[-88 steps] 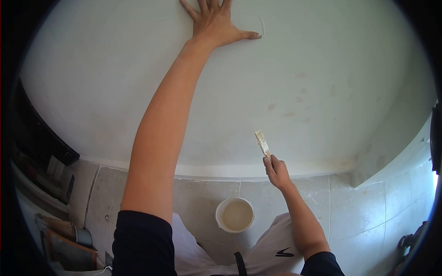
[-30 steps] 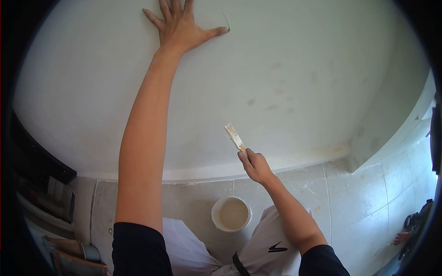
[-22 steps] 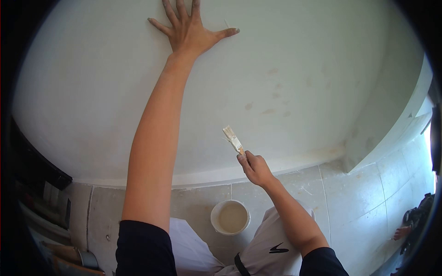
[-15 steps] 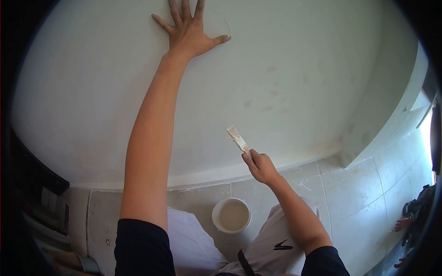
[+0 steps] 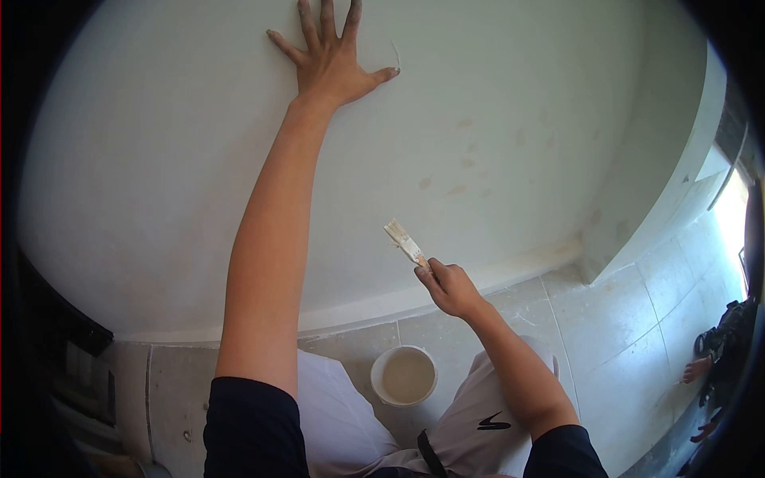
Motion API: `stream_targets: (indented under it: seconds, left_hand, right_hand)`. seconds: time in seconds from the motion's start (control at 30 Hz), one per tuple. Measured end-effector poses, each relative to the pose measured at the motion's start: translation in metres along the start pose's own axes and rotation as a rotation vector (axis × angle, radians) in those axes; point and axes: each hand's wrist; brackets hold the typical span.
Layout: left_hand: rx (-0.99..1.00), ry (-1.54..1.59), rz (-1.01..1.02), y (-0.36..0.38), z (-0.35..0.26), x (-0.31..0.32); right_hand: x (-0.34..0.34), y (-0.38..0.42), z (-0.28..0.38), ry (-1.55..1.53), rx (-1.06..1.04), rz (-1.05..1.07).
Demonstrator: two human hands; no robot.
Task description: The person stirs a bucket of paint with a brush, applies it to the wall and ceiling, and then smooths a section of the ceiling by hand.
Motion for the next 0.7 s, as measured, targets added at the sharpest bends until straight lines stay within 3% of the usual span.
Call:
stream_targets:
  seconds: [0.7]
  left_hand:
    - [0.030, 0.003, 0.046, -0.019, -0.016, 0.028]
  right_hand:
    - [0.001, -0.010, -0.011, -0.009, 0.031, 0.118]
Point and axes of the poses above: each hand's wrist, its own y-axis away from the middle knuckle, its own x-axis out of the palm, z = x × y, and after that the axes turned 12 degrees about -y, right-handed
